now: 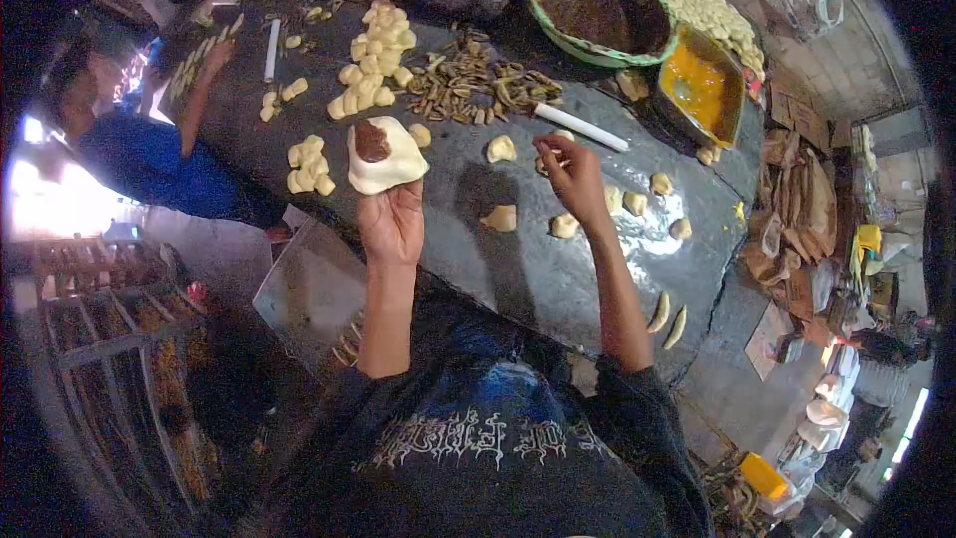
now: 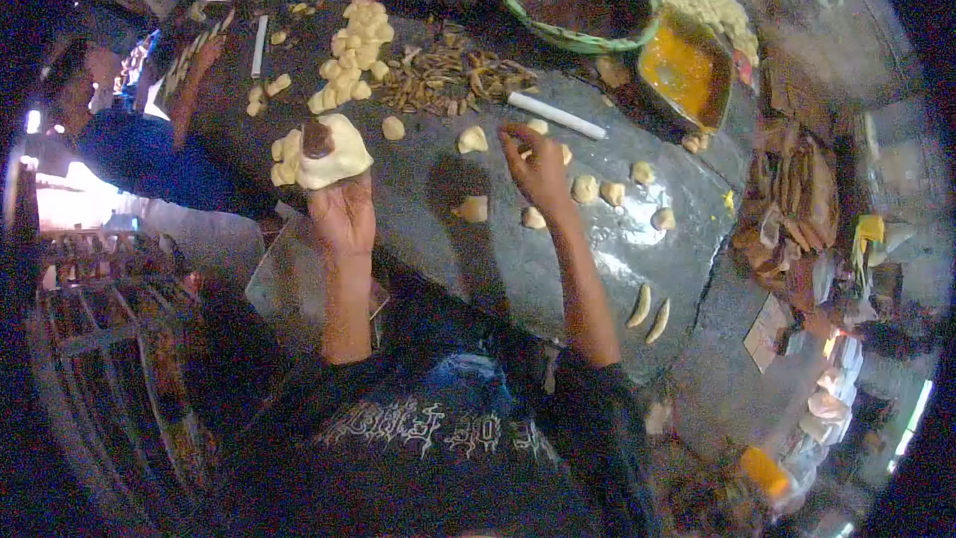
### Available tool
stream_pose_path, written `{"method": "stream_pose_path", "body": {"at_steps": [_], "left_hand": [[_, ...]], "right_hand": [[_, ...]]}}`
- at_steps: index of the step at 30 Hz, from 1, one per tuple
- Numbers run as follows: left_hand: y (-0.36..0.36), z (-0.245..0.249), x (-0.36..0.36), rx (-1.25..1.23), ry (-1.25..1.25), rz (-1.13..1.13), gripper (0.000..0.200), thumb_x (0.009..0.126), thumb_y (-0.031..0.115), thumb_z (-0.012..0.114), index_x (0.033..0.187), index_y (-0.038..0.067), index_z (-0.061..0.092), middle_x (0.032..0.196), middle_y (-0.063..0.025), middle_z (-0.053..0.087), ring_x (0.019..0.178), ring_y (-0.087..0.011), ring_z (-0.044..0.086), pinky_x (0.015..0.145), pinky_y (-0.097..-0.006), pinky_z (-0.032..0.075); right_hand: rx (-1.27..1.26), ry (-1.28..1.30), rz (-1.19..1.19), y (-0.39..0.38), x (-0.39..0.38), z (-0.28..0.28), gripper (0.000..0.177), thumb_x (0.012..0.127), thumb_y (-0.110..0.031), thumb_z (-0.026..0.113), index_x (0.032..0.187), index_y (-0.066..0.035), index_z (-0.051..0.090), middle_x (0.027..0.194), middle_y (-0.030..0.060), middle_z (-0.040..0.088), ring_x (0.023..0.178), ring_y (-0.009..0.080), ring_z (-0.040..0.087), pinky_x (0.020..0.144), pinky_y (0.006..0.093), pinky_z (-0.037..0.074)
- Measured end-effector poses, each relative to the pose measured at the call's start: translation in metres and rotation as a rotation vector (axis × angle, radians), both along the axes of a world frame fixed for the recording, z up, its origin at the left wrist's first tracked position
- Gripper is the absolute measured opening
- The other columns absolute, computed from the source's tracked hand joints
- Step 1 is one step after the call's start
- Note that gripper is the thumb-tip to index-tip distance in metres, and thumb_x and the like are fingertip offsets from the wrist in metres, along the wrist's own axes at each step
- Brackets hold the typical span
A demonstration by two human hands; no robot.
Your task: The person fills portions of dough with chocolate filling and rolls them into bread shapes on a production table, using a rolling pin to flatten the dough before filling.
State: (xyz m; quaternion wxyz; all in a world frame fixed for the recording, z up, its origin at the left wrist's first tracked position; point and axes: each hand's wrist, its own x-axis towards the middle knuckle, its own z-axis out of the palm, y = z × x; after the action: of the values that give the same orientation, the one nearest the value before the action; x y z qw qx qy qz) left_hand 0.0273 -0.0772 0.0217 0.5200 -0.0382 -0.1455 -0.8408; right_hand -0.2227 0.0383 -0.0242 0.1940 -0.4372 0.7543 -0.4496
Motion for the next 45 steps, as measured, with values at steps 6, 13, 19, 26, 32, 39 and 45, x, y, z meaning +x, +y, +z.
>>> {"method": "stream_pose_path", "body": {"at_steps": [6, 13, 19, 26, 32, 39, 45], "left_hand": [[-0.077, -0.027, 0.011, 0.094, -0.048, -0.023, 0.062, 0.101, 0.027, 0.058, 0.154, 0.008, 0.031, 0.153, -0.0124, 0.043, 0.136, -0.0317, 0.050, 0.109, -0.0521, 0.049], [-0.139, -0.034, -0.008, 0.342, 0.160, -0.204, 0.056, 0.102, 0.036, 0.052, 0.152, 0.014, 0.037, 0.151, -0.0112, 0.046, 0.136, -0.0361, 0.048, 0.105, -0.0608, 0.048], [-0.157, -0.046, -0.039, 0.301, 0.156, -0.339, 0.062, 0.100, 0.037, 0.057, 0.153, 0.012, 0.036, 0.145, -0.0091, 0.053, 0.130, -0.0292, 0.055, 0.101, -0.0494, 0.055], [-0.133, -0.030, -0.070, 0.345, 0.239, -0.428, 0.056, 0.102, 0.036, 0.050, 0.151, 0.012, 0.037, 0.146, -0.0136, 0.049, 0.129, -0.0354, 0.054, 0.101, -0.0532, 0.053], [-0.070, 0.055, -0.094, -0.419, -0.536, -0.100, 0.043, 0.104, 0.033, 0.052, 0.138, 0.007, 0.044, 0.120, -0.0117, 0.057, 0.113, -0.0238, 0.060, 0.100, -0.0400, 0.053], [0.040, 0.056, -0.088, 0.164, 0.240, -0.586, 0.051, 0.104, 0.038, 0.048, 0.146, 0.010, 0.040, 0.135, -0.0088, 0.055, 0.123, -0.0232, 0.058, 0.105, -0.0364, 0.051], [0.143, 0.086, -0.080, -0.336, -0.303, -0.267, 0.057, 0.099, 0.027, 0.061, 0.147, 0.008, 0.037, 0.139, -0.0132, 0.053, 0.122, -0.0265, 0.059, 0.101, -0.0390, 0.053]], "right_hand": [[0.151, 0.345, 0.260, -0.120, -0.011, -0.048, 0.028, 0.092, -0.011, 0.061, 0.118, -0.003, 0.068, 0.106, 0.0196, 0.071, 0.087, 0.0331, 0.069, 0.078, 0.0405, 0.055], [0.232, 0.560, 0.458, -0.156, -0.026, -0.066, 0.017, 0.089, -0.012, 0.063, 0.103, -0.002, 0.059, 0.097, 0.0207, 0.061, 0.097, 0.0408, 0.061, 0.081, 0.0510, 0.050], [0.257, 0.413, 0.337, -0.151, -0.027, -0.083, 0.020, 0.086, -0.009, 0.067, 0.102, -0.001, 0.059, 0.100, 0.0185, 0.062, 0.094, 0.0414, 0.061, 0.080, 0.0482, 0.050], [-0.090, -0.093, -0.096, -0.160, 0.025, 0.071, 0.015, 0.085, -0.004, 0.076, 0.099, 0.000, 0.070, 0.091, 0.0099, 0.071, 0.081, 0.0156, 0.066, 0.074, 0.0297, 0.052], [-0.417, 0.444, 0.100, -0.111, 0.057, 0.194, 0.028, 0.076, 0.001, 0.080, 0.104, -0.004, 0.075, 0.098, 0.0112, 0.073, 0.086, 0.0226, 0.066, 0.074, 0.0319, 0.053], [-0.290, 0.802, 0.172, 0.012, 0.070, 0.226, 0.049, 0.073, -0.037, 0.085, 0.116, -0.014, 0.076, 0.115, 0.0043, 0.073, 0.093, 0.0237, 0.060, 0.086, 0.0365, 0.048], [-0.428, 1.148, 0.181, 0.116, 0.067, 0.226, 0.048, 0.064, -0.024, 0.083, 0.111, -0.015, 0.076, 0.117, 0.0020, 0.070, 0.086, 0.0229, 0.059, 0.075, 0.0355, 0.049]]}}
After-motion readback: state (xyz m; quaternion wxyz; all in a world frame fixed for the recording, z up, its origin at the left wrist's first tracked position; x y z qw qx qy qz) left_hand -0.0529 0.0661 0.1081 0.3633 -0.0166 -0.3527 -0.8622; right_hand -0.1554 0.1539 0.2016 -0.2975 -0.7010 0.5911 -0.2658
